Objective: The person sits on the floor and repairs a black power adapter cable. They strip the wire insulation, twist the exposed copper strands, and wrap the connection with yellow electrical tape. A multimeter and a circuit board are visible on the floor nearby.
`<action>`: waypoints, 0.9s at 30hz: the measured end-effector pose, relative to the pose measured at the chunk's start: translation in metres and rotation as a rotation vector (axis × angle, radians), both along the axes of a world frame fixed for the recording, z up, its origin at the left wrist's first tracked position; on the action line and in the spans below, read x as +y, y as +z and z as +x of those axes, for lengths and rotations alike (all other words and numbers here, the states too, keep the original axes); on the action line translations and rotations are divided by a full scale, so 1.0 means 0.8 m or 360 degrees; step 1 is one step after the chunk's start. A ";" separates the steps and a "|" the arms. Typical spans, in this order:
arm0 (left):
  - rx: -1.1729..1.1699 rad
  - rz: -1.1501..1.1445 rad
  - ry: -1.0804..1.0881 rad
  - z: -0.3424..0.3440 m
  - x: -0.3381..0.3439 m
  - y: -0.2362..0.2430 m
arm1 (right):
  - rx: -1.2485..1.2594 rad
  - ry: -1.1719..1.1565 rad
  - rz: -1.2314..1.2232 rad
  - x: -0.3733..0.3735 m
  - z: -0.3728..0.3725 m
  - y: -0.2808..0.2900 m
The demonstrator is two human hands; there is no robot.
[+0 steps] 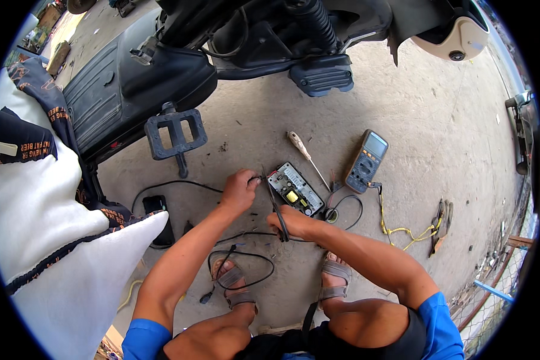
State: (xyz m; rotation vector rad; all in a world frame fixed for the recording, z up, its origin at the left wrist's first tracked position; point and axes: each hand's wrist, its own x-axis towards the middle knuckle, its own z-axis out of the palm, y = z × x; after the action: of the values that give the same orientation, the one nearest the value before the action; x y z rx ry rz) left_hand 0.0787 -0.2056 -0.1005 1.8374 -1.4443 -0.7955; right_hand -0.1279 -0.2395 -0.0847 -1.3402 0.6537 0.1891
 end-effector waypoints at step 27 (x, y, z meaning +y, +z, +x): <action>-0.0111 -0.0058 -0.0100 -0.001 -0.004 0.005 | 0.0252 -0.0620 0.0651 0.000 0.036 0.014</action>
State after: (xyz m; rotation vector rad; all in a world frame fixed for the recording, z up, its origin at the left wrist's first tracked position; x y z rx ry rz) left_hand 0.0778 -0.2088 -0.0962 1.8161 -1.5574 -0.7373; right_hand -0.0993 -0.2394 -0.0735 -0.7925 0.9404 0.1053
